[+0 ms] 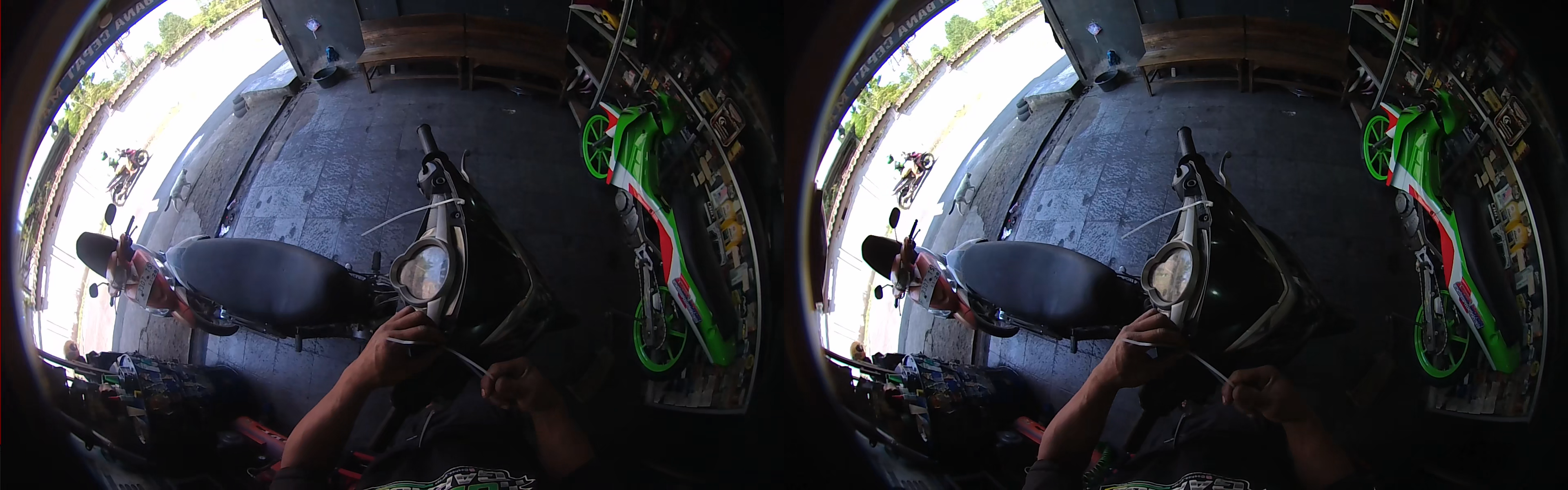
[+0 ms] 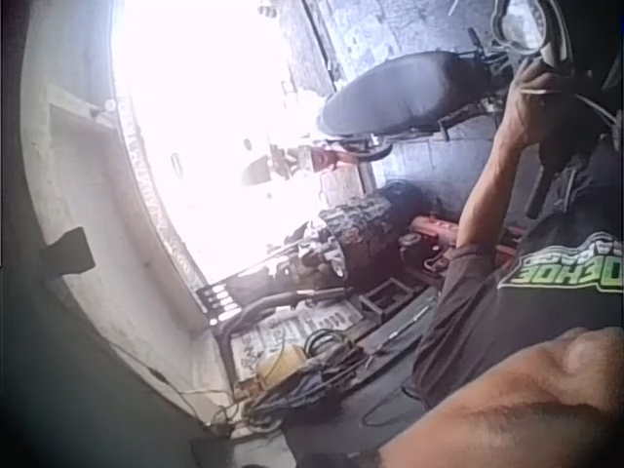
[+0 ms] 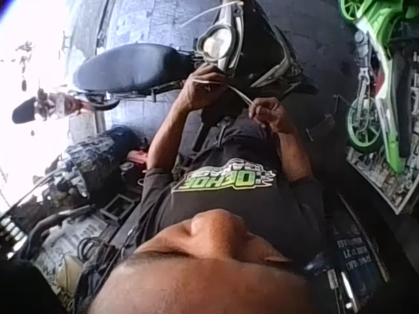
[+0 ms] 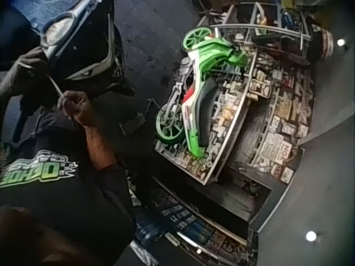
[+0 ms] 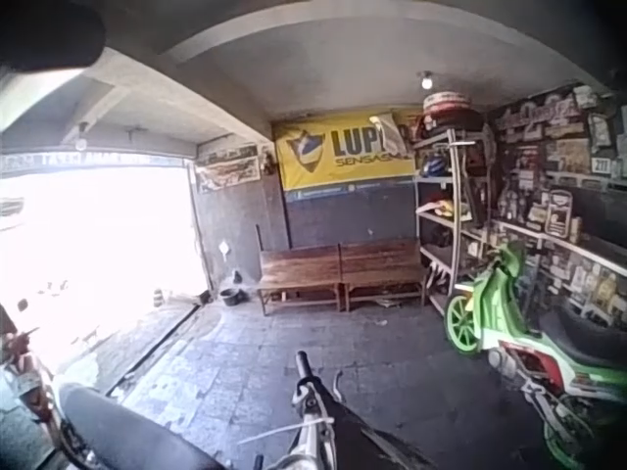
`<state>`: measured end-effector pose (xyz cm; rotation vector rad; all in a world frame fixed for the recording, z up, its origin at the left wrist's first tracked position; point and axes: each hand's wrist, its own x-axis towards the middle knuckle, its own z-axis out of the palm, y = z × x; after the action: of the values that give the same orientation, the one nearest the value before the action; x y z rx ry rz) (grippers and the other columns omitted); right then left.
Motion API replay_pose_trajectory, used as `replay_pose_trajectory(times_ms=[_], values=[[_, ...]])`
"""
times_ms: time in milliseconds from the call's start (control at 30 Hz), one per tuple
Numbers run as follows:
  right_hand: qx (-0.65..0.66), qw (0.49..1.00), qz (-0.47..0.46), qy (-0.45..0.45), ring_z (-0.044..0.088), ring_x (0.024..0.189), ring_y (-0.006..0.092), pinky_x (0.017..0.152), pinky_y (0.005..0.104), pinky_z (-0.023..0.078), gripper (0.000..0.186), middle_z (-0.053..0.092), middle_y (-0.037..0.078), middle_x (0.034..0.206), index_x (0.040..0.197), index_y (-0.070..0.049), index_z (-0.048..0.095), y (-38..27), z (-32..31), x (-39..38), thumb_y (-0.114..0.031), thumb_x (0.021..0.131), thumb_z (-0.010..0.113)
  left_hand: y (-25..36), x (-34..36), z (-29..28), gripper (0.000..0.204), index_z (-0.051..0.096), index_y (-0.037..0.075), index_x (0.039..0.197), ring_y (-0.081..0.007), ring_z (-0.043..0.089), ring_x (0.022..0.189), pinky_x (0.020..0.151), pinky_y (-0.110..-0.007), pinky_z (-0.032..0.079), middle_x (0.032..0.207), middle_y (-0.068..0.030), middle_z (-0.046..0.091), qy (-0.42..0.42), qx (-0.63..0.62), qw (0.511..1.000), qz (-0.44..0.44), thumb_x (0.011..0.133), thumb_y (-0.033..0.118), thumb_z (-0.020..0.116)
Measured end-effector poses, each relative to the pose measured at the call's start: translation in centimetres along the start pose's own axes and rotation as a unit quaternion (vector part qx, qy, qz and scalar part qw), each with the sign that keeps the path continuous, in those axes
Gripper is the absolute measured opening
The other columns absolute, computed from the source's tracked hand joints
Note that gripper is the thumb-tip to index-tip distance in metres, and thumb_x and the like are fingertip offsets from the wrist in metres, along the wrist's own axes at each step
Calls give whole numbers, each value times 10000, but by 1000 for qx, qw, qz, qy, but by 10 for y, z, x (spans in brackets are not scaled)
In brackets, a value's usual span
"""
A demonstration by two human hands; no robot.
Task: Disassembling the front fairing and instrument cluster assembly of a motorcycle using a screwdriver.
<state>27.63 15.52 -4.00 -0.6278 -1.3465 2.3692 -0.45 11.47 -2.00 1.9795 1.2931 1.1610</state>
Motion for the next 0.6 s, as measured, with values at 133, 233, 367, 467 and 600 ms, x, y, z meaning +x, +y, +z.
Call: replay_pose_trajectory(times_ms=[133, 233, 367, 467, 600], values=[[-209, 970, 115, 54, 535, 563, 41, 541, 240, 423, 239, 627, -3, 675, 946, -37, 729, -40, 10, 18, -240, 1001, 615, -2, 0, -1, 219, 706, 87, 957, -243, 631, 862, 761, -369, 520, 912, -48, 651, -5, 5, 1000, -1, 759, 42, 788], [-182, 977, 100, 52, 515, 505, 88, 521, 307, 420, 223, 623, 31, 653, 894, -4, 719, -27, -8, 4, -170, 989, 604, -2, -2, -5, 240, 723, 84, 959, -224, 645, 867, 756, -359, 537, 915, -43, 667, -11, 14, 1000, -18, 742, 29, 809], [254, 918, -258, -161, 482, 457, 131, 508, 301, 372, 254, 530, 41, 564, 875, 22, 667, -39, -25, -32, -193, 989, 591, 2, 0, -2, 214, 733, 79, 953, -213, 651, 856, 743, -344, 543, 902, -45, 660, -2, 19, 1000, -20, 756, 42, 810], [204, 956, -211, -30, 466, 439, 128, 481, 298, 354, 335, 466, 11, 536, 841, -4, 633, -32, -48, -63, -299, 996, 603, 5, -2, -4, 200, 731, 72, 965, -219, 652, 801, 699, -327, 547, 877, -54, 646, 9, 12, 999, -37, 777, 33, 790], [180, 954, -216, 100, 446, 417, 129, 460, 296, 350, 341, 431, -13, 526, 792, -31, 592, -18, -63, -70, -312, 976, 648, 11, -14, -16, 162, 724, 53, 951, -216, 652, 750, 649, -319, 542, 861, -69, 635, 2, 23, 997, -76, 799, 12, 763]])
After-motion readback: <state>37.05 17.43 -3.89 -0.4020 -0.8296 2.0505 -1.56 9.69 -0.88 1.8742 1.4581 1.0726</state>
